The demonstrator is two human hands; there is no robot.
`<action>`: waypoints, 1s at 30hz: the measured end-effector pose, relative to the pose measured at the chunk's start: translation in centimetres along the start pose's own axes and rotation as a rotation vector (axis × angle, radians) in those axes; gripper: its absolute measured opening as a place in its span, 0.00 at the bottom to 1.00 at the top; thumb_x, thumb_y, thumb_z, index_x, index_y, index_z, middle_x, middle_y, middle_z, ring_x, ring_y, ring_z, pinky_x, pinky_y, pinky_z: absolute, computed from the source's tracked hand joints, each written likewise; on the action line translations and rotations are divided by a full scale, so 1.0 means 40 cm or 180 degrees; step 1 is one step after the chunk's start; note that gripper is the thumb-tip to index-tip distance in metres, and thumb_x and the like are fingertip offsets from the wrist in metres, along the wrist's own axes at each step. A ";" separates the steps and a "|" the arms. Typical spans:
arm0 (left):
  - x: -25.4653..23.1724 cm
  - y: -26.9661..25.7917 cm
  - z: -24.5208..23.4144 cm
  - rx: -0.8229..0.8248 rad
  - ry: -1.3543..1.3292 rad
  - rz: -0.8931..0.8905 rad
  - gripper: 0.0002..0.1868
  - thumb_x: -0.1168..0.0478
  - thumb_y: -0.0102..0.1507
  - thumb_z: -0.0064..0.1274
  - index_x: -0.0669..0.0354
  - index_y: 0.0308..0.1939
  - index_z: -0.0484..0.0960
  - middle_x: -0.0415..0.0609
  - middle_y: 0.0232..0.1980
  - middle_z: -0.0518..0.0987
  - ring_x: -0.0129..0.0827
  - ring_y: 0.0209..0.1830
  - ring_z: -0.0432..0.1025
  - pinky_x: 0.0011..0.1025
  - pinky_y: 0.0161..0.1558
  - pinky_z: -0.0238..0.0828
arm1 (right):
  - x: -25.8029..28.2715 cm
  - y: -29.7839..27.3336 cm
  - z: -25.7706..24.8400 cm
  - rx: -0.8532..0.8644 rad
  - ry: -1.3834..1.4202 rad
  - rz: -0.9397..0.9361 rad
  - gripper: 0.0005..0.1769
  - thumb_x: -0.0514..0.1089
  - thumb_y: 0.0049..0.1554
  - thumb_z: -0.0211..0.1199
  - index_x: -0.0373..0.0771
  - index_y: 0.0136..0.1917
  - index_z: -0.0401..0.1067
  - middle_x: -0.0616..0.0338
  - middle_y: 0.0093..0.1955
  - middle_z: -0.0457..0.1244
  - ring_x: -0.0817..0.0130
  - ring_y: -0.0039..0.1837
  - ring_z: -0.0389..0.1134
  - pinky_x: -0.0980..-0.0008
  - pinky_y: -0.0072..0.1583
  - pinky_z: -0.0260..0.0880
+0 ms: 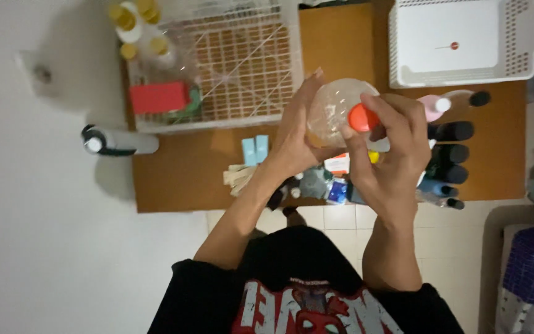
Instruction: Cleaning and wiping down various household and personal care containers.
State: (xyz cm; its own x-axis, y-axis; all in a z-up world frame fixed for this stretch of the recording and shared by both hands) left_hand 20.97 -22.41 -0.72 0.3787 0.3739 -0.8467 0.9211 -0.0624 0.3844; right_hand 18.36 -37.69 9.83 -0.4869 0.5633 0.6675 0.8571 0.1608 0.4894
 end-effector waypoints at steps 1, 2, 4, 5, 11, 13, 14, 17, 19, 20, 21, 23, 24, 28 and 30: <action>-0.007 -0.031 -0.037 -0.0020 0.0016 -0.0016 0.65 0.48 0.47 0.80 0.61 0.77 0.53 0.62 0.80 0.58 0.57 0.81 0.55 0.48 0.79 0.56 | 0.034 -0.008 0.010 0.0020 0.0020 -0.0010 0.25 0.30 0.61 0.72 0.36 0.69 0.70 0.50 0.64 0.62 0.62 0.57 0.67 0.68 0.56 0.73; -0.009 -0.060 -0.076 -0.0026 -0.0012 -0.0099 0.64 0.48 0.46 0.81 0.59 0.77 0.56 0.59 0.78 0.62 0.54 0.80 0.60 0.46 0.79 0.60 | 0.069 -0.017 0.026 0.0107 0.0232 -0.0032 0.24 0.30 0.62 0.72 0.36 0.69 0.70 0.51 0.63 0.62 0.66 0.54 0.67 0.71 0.54 0.71; 0.007 -0.129 -0.149 -0.0032 -0.0039 -0.0183 0.64 0.47 0.46 0.83 0.57 0.77 0.58 0.56 0.76 0.66 0.51 0.78 0.64 0.44 0.78 0.64 | 0.134 -0.032 0.064 0.0196 0.0446 -0.0053 0.23 0.31 0.63 0.73 0.36 0.68 0.70 0.52 0.62 0.62 0.70 0.51 0.66 0.74 0.52 0.70; 0.022 -0.168 -0.185 -0.0145 0.0021 -0.0004 0.63 0.50 0.46 0.81 0.59 0.77 0.58 0.57 0.77 0.65 0.52 0.79 0.63 0.46 0.79 0.63 | 0.163 -0.038 0.087 0.0265 0.0514 -0.0073 0.24 0.32 0.62 0.74 0.35 0.68 0.70 0.52 0.62 0.63 0.70 0.50 0.66 0.75 0.51 0.69; 0.093 -0.392 -0.417 -0.0345 -0.0959 -0.1014 0.66 0.51 0.48 0.81 0.63 0.79 0.52 0.60 0.75 0.65 0.48 0.74 0.67 0.44 0.73 0.69 | 0.252 -0.159 0.263 0.0181 0.0569 0.0206 0.21 0.34 0.62 0.72 0.33 0.67 0.71 0.50 0.62 0.66 0.69 0.49 0.67 0.72 0.52 0.68; 0.107 -0.466 -0.500 -0.0465 -0.0214 -0.0957 0.65 0.52 0.46 0.80 0.65 0.79 0.54 0.62 0.73 0.68 0.47 0.72 0.69 0.45 0.72 0.70 | 0.229 -0.243 0.349 0.0088 0.0555 0.0459 0.18 0.33 0.63 0.70 0.33 0.66 0.71 0.51 0.61 0.67 0.68 0.49 0.68 0.71 0.53 0.69; 0.125 -0.499 -0.530 -0.0452 -0.0047 -0.0973 0.66 0.53 0.46 0.80 0.65 0.78 0.53 0.64 0.73 0.67 0.49 0.72 0.68 0.46 0.72 0.68 | 0.206 -0.288 0.400 0.0229 0.0249 0.0774 0.15 0.34 0.63 0.69 0.33 0.62 0.73 0.51 0.57 0.68 0.66 0.46 0.69 0.69 0.50 0.69; 0.145 -0.563 -0.593 -0.0444 0.0070 -0.0972 0.64 0.54 0.48 0.79 0.65 0.78 0.52 0.67 0.74 0.66 0.52 0.72 0.68 0.48 0.71 0.67 | 0.167 -0.428 0.517 0.0431 -0.0427 0.1131 0.13 0.36 0.60 0.67 0.35 0.58 0.75 0.49 0.53 0.68 0.57 0.46 0.70 0.61 0.48 0.71; 0.161 -0.595 -0.604 -0.0477 0.0013 -0.0978 0.62 0.54 0.50 0.78 0.64 0.79 0.52 0.67 0.75 0.67 0.52 0.73 0.68 0.49 0.72 0.69 | 0.133 -0.517 0.569 0.0527 -0.0804 0.1160 0.14 0.37 0.57 0.67 0.36 0.57 0.75 0.47 0.53 0.67 0.51 0.48 0.71 0.56 0.48 0.71; 0.186 -0.615 -0.599 -0.0380 -0.0268 -0.1389 0.62 0.53 0.50 0.77 0.63 0.78 0.52 0.66 0.74 0.67 0.52 0.72 0.69 0.48 0.71 0.69 | 0.107 -0.562 0.594 0.0676 -0.1094 0.1250 0.17 0.38 0.56 0.68 0.37 0.59 0.74 0.47 0.55 0.67 0.48 0.49 0.71 0.54 0.50 0.71; 0.209 -0.636 -0.592 -0.0275 -0.0547 -0.1799 0.62 0.51 0.50 0.76 0.63 0.78 0.51 0.65 0.73 0.68 0.51 0.71 0.69 0.47 0.70 0.70 | 0.080 -0.607 0.617 0.0827 -0.1383 0.1341 0.19 0.40 0.54 0.68 0.38 0.60 0.74 0.47 0.56 0.66 0.46 0.51 0.71 0.51 0.51 0.72; 0.218 -0.653 -0.579 -0.0168 -0.0719 -0.1905 0.61 0.51 0.51 0.75 0.62 0.79 0.51 0.65 0.73 0.69 0.52 0.71 0.70 0.48 0.71 0.71 | 0.050 -0.649 0.635 0.0846 -0.1578 0.1434 0.23 0.40 0.54 0.67 0.38 0.63 0.72 0.45 0.59 0.65 0.45 0.52 0.71 0.50 0.51 0.71; 0.223 -0.658 -0.566 -0.0091 -0.0891 -0.1990 0.61 0.51 0.53 0.74 0.62 0.80 0.51 0.66 0.73 0.71 0.52 0.71 0.71 0.49 0.71 0.72 | 0.030 -0.667 0.640 0.0859 -0.1771 0.1489 0.26 0.40 0.54 0.66 0.38 0.66 0.70 0.43 0.62 0.64 0.45 0.53 0.71 0.49 0.51 0.71; 0.281 -0.714 -0.492 0.0001 -0.1018 -0.1467 0.64 0.53 0.53 0.74 0.65 0.80 0.44 0.70 0.77 0.58 0.54 0.76 0.62 0.50 0.73 0.65 | -0.009 -0.670 0.640 0.0719 -0.1979 0.1297 0.31 0.41 0.53 0.66 0.38 0.70 0.68 0.39 0.64 0.62 0.41 0.56 0.69 0.46 0.55 0.69; 0.241 -0.698 -0.485 0.0118 -0.0969 -0.1540 0.64 0.47 0.53 0.74 0.67 0.79 0.46 0.69 0.75 0.64 0.54 0.73 0.67 0.50 0.73 0.68 | -0.039 -0.671 0.651 0.1018 -0.2012 0.1298 0.32 0.42 0.52 0.65 0.42 0.70 0.68 0.39 0.64 0.62 0.39 0.54 0.68 0.44 0.54 0.68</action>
State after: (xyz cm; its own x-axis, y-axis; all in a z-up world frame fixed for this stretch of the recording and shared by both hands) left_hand -2.85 0.87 -12.47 -0.0830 0.0849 -0.9929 0.9965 0.0150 -0.0820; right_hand 0.48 -21.77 -18.96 -0.0213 0.9628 0.2692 0.9995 0.0141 0.0288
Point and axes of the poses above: each hand's wrist, its own y-axis towards the middle knuckle, its own z-axis out of the palm, x = y × z, the point moved 3 cm from there along y, towards the middle knuckle
